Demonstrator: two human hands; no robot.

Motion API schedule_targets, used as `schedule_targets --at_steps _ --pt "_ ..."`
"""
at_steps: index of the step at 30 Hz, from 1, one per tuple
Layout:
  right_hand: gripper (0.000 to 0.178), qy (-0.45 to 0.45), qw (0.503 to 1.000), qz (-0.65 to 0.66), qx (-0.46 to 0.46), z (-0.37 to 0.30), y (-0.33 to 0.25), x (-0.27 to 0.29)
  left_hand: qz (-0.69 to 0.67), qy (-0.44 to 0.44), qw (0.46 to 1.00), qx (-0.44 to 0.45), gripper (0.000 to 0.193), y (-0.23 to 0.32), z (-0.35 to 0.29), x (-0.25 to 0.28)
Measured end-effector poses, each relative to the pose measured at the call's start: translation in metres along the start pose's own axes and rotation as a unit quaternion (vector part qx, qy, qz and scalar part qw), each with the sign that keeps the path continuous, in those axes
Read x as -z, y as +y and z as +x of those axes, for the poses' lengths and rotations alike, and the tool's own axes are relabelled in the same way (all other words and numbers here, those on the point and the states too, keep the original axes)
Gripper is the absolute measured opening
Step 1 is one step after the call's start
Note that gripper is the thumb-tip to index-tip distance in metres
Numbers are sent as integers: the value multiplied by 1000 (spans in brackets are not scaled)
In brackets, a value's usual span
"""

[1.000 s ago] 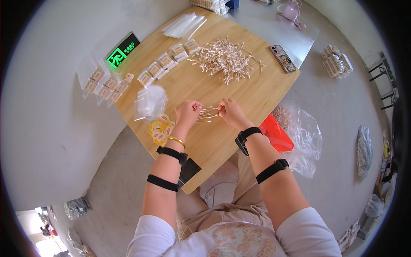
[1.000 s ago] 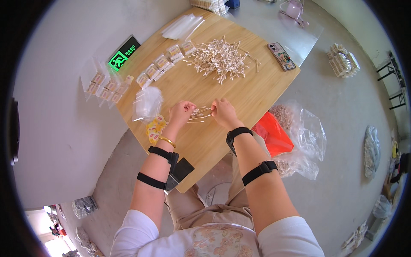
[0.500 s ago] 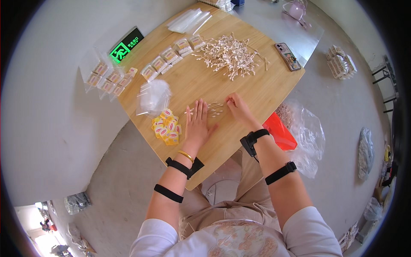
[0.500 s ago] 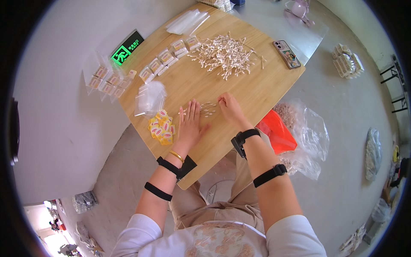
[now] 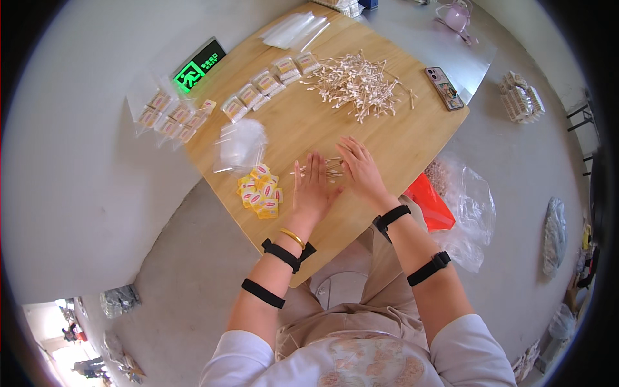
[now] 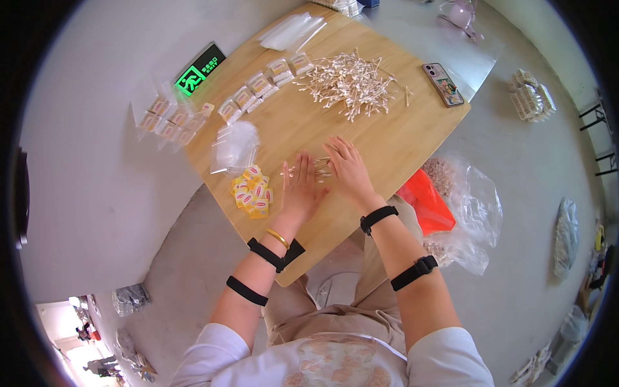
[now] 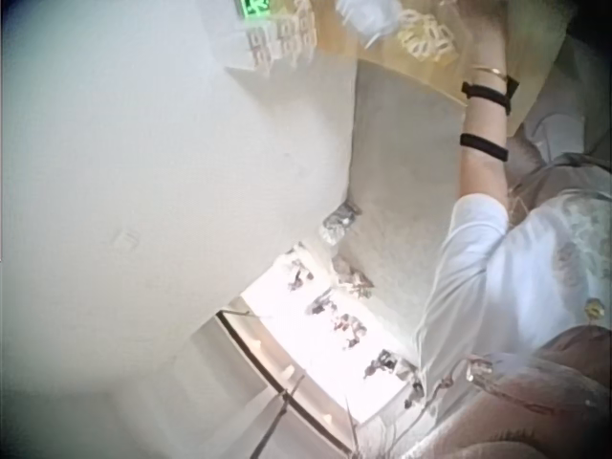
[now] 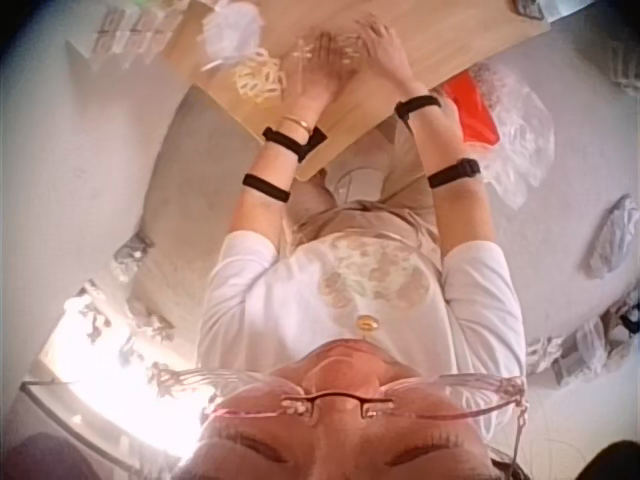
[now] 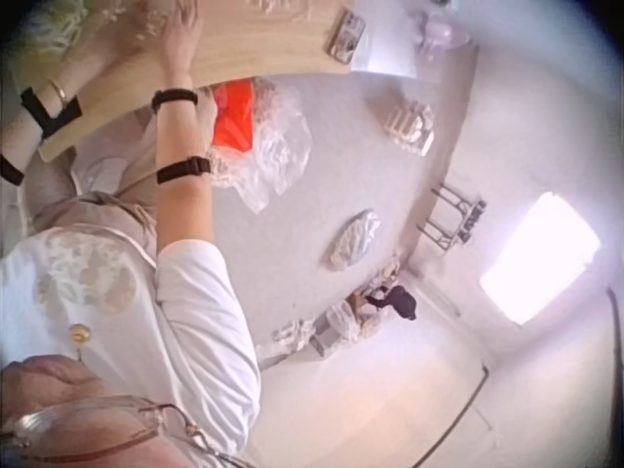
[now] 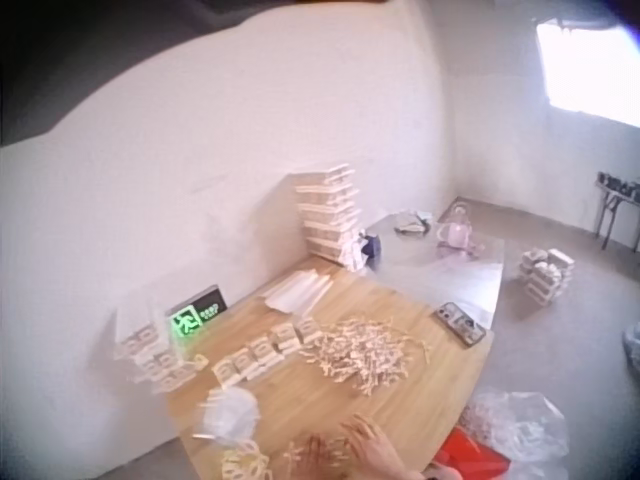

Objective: Arranging and packing cotton swabs into small plastic bags.

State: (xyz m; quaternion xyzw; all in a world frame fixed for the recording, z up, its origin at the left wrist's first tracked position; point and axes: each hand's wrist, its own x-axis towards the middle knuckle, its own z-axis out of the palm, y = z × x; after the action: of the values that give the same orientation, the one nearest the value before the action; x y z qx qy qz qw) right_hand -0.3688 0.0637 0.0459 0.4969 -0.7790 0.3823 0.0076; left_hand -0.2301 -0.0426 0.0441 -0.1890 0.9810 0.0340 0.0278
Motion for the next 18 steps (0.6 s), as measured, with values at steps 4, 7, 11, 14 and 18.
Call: schedule_targets --at_steps 4,7,11,14,18 --pt "47 -37 999 21 -30 -4 -2 -4 -135 116 984 21 91 -15 -4 -3" --pt "54 -55 998 4 -18 -10 -5 -3 -324 187 923 87 89 -28 -10 -3" --pt "65 -97 992 -77 4 -11 -11 -11 -378 178 901 117 87 -31 -6 -10" --pt "69 -115 986 -123 5 -10 -14 -22 -381 175 905 72 86 -23 2 -15" --pt "67 -136 982 -130 5 -9 -12 -29 -426 173 888 19 86 -10 8 -18"
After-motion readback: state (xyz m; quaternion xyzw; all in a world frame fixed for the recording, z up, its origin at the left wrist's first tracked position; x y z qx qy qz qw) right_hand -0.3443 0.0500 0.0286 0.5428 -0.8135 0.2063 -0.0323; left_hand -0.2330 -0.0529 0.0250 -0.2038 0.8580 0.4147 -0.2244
